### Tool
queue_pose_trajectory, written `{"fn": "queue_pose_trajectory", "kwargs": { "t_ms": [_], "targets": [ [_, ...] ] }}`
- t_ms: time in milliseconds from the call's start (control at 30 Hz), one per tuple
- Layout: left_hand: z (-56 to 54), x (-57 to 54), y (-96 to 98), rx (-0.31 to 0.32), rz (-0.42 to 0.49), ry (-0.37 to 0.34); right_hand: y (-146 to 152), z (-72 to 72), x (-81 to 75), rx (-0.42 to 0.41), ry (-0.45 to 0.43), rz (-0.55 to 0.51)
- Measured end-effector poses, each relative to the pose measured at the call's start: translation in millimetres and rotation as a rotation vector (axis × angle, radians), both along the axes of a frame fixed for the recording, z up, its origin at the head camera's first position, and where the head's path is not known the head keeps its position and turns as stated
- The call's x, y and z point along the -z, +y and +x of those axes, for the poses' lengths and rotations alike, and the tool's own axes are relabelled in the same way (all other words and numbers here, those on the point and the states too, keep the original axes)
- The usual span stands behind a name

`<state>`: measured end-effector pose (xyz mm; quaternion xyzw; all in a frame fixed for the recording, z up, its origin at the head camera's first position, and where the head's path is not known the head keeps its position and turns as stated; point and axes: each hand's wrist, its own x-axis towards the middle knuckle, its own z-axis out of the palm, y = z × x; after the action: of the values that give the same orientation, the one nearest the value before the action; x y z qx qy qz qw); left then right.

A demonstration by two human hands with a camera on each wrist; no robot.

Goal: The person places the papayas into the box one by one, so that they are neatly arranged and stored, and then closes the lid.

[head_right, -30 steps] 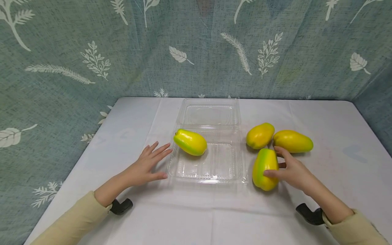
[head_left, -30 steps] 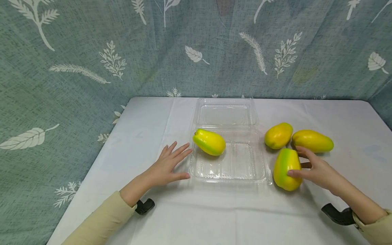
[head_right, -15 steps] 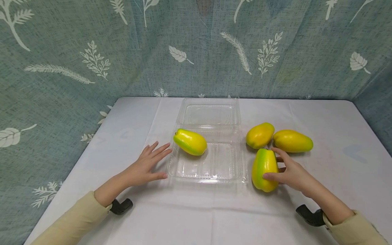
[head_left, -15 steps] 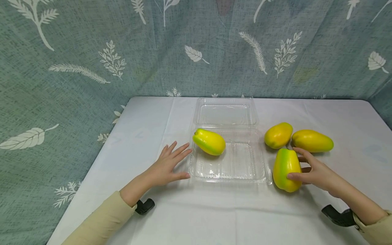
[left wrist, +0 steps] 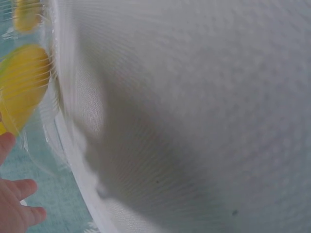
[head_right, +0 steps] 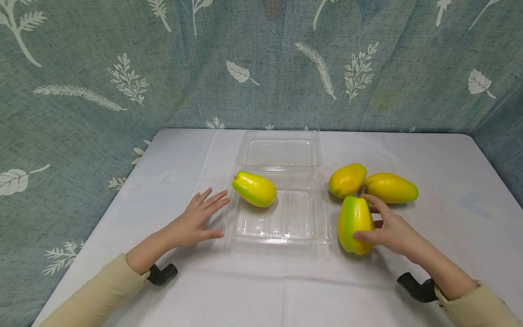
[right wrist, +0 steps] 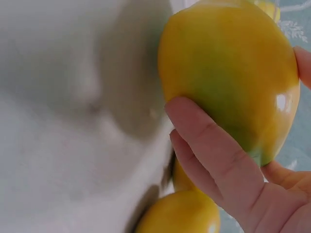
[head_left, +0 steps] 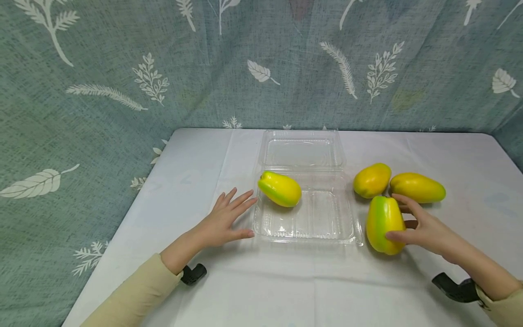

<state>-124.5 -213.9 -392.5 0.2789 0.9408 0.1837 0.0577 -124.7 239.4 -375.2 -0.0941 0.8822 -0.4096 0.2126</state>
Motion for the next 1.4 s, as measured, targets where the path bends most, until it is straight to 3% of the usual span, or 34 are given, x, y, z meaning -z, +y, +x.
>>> {"fn": "queue_pose_trajectory", "kwargs": {
  "t_ms": [733, 1133, 1400],
  "targets": [
    [-3.4, 0.1, -0.7, 0.001, -0.014, 0.004, -4.9, -21.3, -38.6, -0.079, 0.124, 0.05],
    [-7.3, 1.9, -1.4, 0.001, -0.017, 0.012, -30.6, -28.1, -57.2, -0.144, 0.188, 0.04],
    [-9.8, 1.1, -1.1, -0.001, -0.027, 0.002, -50.9, -31.8, -66.6, -0.236, 0.214, -0.003]
  ]
}}
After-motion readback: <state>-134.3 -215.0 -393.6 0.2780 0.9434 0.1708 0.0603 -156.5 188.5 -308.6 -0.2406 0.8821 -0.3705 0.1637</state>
